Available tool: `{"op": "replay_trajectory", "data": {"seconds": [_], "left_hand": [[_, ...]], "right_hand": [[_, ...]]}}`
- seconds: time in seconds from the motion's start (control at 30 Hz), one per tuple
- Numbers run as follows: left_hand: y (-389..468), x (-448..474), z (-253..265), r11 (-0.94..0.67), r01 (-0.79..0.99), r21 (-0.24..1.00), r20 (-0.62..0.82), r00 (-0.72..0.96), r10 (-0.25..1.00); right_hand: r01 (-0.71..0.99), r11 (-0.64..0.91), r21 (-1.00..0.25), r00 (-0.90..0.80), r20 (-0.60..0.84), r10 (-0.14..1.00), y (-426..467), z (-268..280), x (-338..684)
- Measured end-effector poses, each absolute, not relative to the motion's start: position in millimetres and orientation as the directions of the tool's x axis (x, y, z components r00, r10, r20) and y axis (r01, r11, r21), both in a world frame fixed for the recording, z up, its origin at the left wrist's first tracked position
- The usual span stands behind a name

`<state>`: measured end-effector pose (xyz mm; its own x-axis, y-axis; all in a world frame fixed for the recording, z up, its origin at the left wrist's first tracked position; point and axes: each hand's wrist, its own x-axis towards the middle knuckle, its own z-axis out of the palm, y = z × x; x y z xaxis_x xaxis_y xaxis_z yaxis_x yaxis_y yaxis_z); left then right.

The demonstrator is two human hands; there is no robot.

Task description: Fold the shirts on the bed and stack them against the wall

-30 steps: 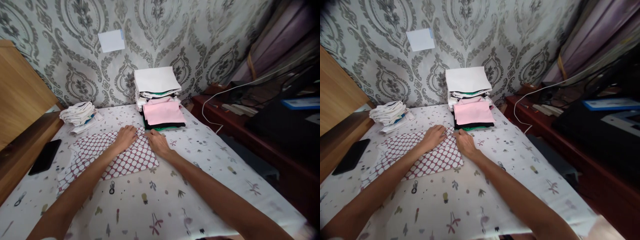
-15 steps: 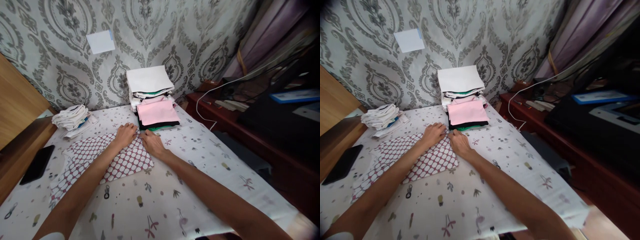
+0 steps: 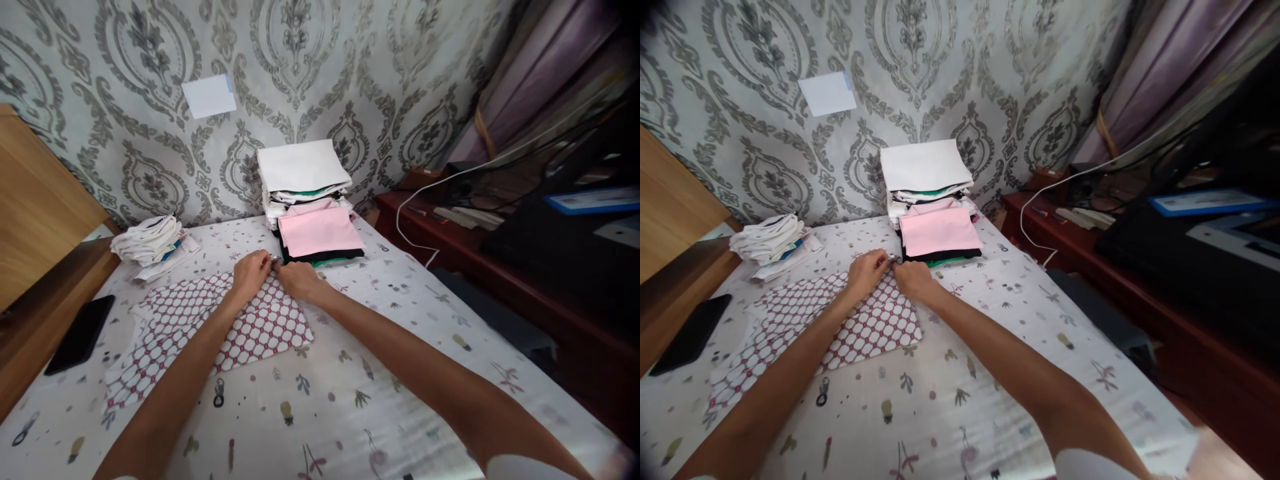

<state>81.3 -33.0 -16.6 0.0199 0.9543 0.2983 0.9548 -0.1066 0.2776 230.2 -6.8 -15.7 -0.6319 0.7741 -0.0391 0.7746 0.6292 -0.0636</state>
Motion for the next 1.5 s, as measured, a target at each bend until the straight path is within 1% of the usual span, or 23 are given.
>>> {"op": "replay_trajectory", "data": {"seconds": [0.17, 0.4, 0.47, 0.6, 0.67, 0.73, 0.77, 0.8, 0.87, 0.93, 0.97, 1.0, 1.1, 1.17, 1.23, 1.27, 1.33, 1.37, 1.43, 1.5], "left_hand": [[-35.9, 85.0, -28.5, -0.125, 0.957, 0.261, 0.307, 0.04, 0.951], [-37.9, 89.5, -37.8, -0.16, 0.965, 0.206, 0.269, 0.101, 0.958], [-35.9, 86.2, -36.3, -0.199, 0.953, 0.229, 0.24, 0.143, 0.96], [-31.9, 64.1, -23.4, -0.284, 0.891, 0.353, 0.144, 0.248, 0.958], [-34.8, 46.2, -14.9, -0.283, 0.883, 0.376, 0.143, 0.246, 0.959], [-43.2, 28.6, -8.8, -0.226, 0.915, 0.334, 0.15, 0.186, 0.971], [-49.3, 21.5, -7.6, -0.176, 0.938, 0.297, 0.142, 0.139, 0.98], [-56.2, 16.0, -7.9, -0.12, 0.959, 0.258, 0.127, 0.09, 0.988], [-70.7, 10.9, -13.4, -0.035, 0.98, 0.194, 0.091, 0.017, 0.996], [-83.2, 12.0, -23.6, -0.005, 0.986, 0.165, 0.041, -0.002, 0.999], [-87.8, 13.7, -29.3, -0.003, 0.988, 0.156, 0.014, 0.001, 1.0], [-91.1, 15.4, -34.9, -0.002, 0.989, 0.149, -0.012, 0.004, 1.0], [-94.5, 16.7, -45.9, 0.012, 0.988, 0.154, -0.069, -0.002, 0.998], [-95.3, 14.9, -46.7, 0.013, 0.98, 0.197, -0.067, 0.0, 0.998], [-99.2, 15.5, -43.2, -0.029, 0.967, 0.255, 0.001, 0.03, 1.0], [-102.9, 18.1, -40.6, -0.073, 0.957, 0.282, 0.055, 0.06, 0.997], [-112.4, 29.3, -34.8, -0.174, 0.93, 0.323, 0.154, 0.129, 0.98], [-117.4, 37.6, -32.1, -0.212, 0.917, 0.339, 0.182, 0.157, 0.971], [-125.6, 57.1, -27.7, -0.242, 0.902, 0.359, 0.187, 0.185, 0.965], [-129.2, 75.7, -25.6, -0.231, 0.902, 0.365, 0.155, 0.186, 0.97]], "right_hand": [[0.812, 0.578, -0.083, -0.583, -0.055, 0.811, -3.9, -18.5, 231.4], [0.841, 0.533, -0.097, -0.539, -0.067, 0.839, -3.6, -19.9, 232.6], [0.839, 0.534, -0.102, -0.542, -0.074, 0.837, -4.1, -19.5, 234.8], [0.828, 0.55, -0.106, -0.559, -0.083, 0.825, -14.5, -12.7, 243.2], [0.842, 0.528, -0.109, -0.534, -0.042, 0.844, -23.9, -7.4, 246.8], [0.846, 0.516, -0.131, -0.514, 0.056, 0.856, -32.3, -4.1, 247.4], [0.826, 0.543, -0.149, -0.531, 0.116, 0.839, -35.0, -4.0, 246.1], [0.783, 0.599, -0.167, -0.574, 0.175, 0.8, -36.1, -5.5, 243.8], [0.64, 0.744, -0.191, -0.698, 0.261, 0.667, -33.2, -13.0, 237.2], [0.501, 0.838, -0.215, -0.796, 0.264, 0.544, -24.9, -25.3, 230.0], [0.469, 0.851, -0.235, -0.819, 0.245, 0.519, -19.9, -32.3, 227.2], [0.462, 0.848, -0.26, -0.825, 0.224, 0.519, -15.0, -39.2, 225.2], [0.476, 0.809, -0.345, -0.804, 0.201, 0.559, -4.4, -53.7, 225.6], [0.452, 0.794, -0.407, -0.793, 0.223, 0.566, -3.2, -56.4, 231.0], [0.421, 0.777, -0.469, -0.766, 0.274, 0.581, -6.6, -55.2, 239.5], [0.42, 0.758, -0.499, -0.731, 0.309, 0.609, -9.6, -53.9, 244.3], [0.452, 0.679, -0.579, -0.618, 0.346, 0.706, -16.4, -51.2, 253.5], [0.463, 0.612, -0.641, -0.562, 0.321, 0.762, -19.7, -50.0, 257.4], [0.439, 0.42, -0.794, -0.493, 0.178, 0.852, -25.6, -47.6, 263.1], [0.354, 0.202, -0.913, -0.491, 0.003, 0.871, -30.7, -44.8, 266.7]]}}
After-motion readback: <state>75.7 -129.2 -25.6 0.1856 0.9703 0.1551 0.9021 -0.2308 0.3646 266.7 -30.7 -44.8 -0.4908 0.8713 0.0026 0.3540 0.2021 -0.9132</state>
